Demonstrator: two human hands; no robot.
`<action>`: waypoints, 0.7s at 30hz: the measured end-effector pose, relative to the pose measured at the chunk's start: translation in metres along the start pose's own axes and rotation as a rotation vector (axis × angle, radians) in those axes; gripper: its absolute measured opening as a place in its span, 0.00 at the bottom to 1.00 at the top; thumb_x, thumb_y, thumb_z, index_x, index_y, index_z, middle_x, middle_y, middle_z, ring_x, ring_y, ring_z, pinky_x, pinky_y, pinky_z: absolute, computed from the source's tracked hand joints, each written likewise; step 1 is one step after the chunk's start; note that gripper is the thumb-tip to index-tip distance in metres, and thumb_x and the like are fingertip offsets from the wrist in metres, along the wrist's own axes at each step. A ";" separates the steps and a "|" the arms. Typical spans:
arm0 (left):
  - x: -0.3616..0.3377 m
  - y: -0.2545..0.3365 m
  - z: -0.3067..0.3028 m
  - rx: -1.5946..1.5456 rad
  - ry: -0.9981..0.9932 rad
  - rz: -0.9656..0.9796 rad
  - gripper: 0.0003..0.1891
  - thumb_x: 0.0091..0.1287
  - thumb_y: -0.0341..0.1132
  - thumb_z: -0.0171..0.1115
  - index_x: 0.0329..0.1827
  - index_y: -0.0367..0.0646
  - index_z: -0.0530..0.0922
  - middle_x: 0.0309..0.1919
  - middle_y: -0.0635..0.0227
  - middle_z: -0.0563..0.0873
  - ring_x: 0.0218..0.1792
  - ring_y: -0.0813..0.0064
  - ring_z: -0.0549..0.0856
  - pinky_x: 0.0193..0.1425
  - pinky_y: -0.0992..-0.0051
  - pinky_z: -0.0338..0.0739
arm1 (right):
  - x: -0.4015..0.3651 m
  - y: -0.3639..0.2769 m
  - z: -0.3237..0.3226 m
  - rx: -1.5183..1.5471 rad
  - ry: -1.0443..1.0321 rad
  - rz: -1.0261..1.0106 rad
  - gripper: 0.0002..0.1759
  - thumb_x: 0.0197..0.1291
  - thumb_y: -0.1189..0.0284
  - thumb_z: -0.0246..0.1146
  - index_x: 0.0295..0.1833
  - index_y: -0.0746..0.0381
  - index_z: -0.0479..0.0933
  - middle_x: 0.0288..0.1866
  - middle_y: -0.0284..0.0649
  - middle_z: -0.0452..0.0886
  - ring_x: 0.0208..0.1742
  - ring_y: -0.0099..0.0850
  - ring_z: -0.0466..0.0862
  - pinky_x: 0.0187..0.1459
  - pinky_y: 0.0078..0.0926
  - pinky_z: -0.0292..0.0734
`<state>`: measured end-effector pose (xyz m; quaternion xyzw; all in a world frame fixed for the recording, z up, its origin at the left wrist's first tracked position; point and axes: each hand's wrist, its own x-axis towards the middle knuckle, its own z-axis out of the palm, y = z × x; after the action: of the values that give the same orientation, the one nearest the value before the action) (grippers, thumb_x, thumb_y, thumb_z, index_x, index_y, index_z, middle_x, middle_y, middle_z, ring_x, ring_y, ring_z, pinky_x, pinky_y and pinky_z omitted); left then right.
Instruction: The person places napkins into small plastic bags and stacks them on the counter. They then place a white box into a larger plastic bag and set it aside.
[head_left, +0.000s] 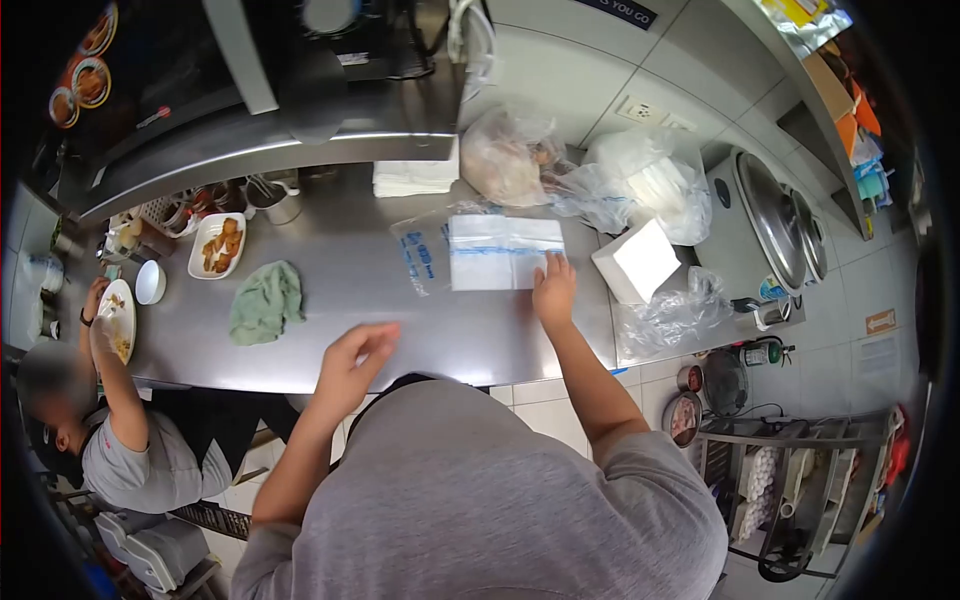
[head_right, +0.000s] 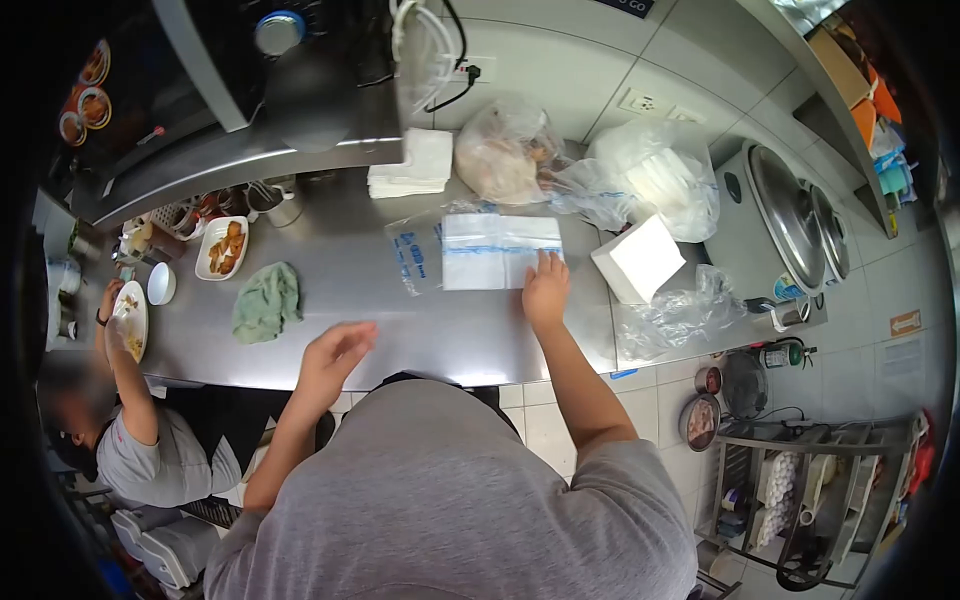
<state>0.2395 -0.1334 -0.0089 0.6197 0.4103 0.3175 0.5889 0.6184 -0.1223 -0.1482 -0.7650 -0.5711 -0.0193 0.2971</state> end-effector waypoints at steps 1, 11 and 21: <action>0.025 -0.001 0.012 0.138 -0.038 0.062 0.15 0.68 0.26 0.59 0.57 0.39 0.79 0.51 0.61 0.85 0.52 0.70 0.83 0.59 0.72 0.76 | 0.010 0.009 0.001 -0.134 0.051 0.069 0.26 0.61 0.68 0.62 0.64 0.65 0.72 0.64 0.56 0.72 0.65 0.53 0.70 0.65 0.47 0.64; 0.172 -0.093 0.133 0.525 0.206 0.102 0.28 0.64 0.30 0.61 0.68 0.35 0.68 0.62 0.46 0.74 0.63 0.49 0.74 0.69 0.62 0.67 | 0.034 -0.032 0.037 0.179 -0.334 -0.300 0.12 0.55 0.69 0.68 0.44 0.61 0.81 0.50 0.44 0.81 0.53 0.47 0.77 0.57 0.43 0.69; 0.180 -0.048 0.125 -0.389 0.124 -0.083 0.32 0.62 0.37 0.71 0.67 0.36 0.69 0.62 0.57 0.77 0.59 0.70 0.77 0.63 0.72 0.70 | 0.048 -0.031 -0.039 2.045 -0.661 0.632 0.19 0.68 0.66 0.61 0.60 0.63 0.73 0.56 0.39 0.81 0.60 0.33 0.78 0.62 0.37 0.73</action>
<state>0.4255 -0.0345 -0.0860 0.4562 0.4018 0.4039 0.6836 0.6199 -0.0942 -0.0847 -0.2392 -0.1494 0.7395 0.6112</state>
